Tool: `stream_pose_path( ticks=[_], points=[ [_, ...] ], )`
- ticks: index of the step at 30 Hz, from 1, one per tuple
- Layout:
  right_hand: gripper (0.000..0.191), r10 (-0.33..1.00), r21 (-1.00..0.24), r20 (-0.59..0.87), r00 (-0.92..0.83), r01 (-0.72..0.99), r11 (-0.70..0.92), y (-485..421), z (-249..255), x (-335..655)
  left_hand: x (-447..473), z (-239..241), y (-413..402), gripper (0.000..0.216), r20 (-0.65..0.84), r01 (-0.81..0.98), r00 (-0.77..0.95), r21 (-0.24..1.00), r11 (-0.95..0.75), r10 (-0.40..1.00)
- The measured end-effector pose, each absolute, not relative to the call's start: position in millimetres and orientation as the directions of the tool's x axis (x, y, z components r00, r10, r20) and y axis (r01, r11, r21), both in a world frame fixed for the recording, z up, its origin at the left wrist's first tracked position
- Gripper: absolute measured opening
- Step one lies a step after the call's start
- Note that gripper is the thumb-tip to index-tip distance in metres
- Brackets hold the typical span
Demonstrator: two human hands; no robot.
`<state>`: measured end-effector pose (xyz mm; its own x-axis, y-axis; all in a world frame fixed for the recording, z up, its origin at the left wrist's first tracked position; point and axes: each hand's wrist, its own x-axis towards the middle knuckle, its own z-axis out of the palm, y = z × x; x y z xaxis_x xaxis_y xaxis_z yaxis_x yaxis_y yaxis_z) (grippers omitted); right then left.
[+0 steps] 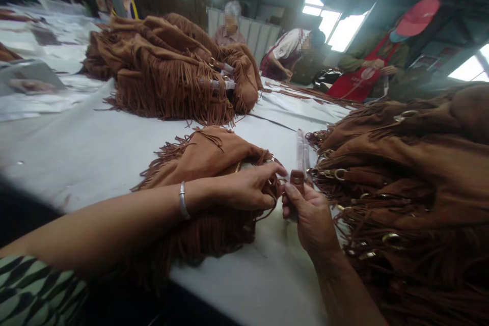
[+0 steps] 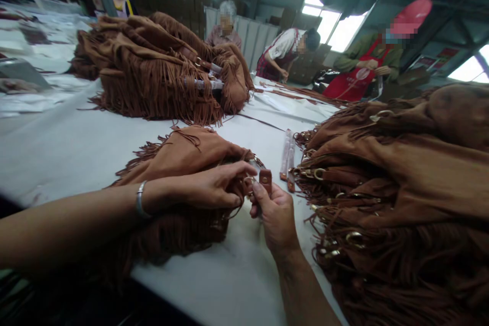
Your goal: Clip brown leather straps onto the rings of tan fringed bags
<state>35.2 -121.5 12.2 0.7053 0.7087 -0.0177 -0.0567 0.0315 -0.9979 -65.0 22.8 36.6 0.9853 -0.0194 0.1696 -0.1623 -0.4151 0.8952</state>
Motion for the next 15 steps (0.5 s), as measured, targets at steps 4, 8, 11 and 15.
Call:
stream_pose_path(
  ticks=[4,8,11,15],
  points=[
    [0.028,0.721,-0.997,-0.02,0.693,-0.069,0.038,-128.6,11.6,38.4,-58.3,27.1,24.6,0.028,0.066,-0.106,0.987,0.955,-0.278,-0.149],
    [0.026,0.755,-0.997,0.021,0.656,-0.042,0.064,-131.9,13.7,41.3,-55.2,16.7,27.2,0.046,0.021,-0.016,0.992,0.999,0.039,-0.127],
    [0.024,0.768,-0.995,0.062,0.638,-0.023,0.099,-131.3,14.4,42.2,-54.2,11.8,27.8,0.043,-0.079,0.099,0.994,0.955,0.278,-0.081],
    [0.02,0.758,-0.992,0.113,0.642,0.026,0.126,-128.8,11.3,41.6,-52.7,8.5,32.4,0.027,-0.057,0.139,0.978,0.896,0.421,-0.203]
  ],
)
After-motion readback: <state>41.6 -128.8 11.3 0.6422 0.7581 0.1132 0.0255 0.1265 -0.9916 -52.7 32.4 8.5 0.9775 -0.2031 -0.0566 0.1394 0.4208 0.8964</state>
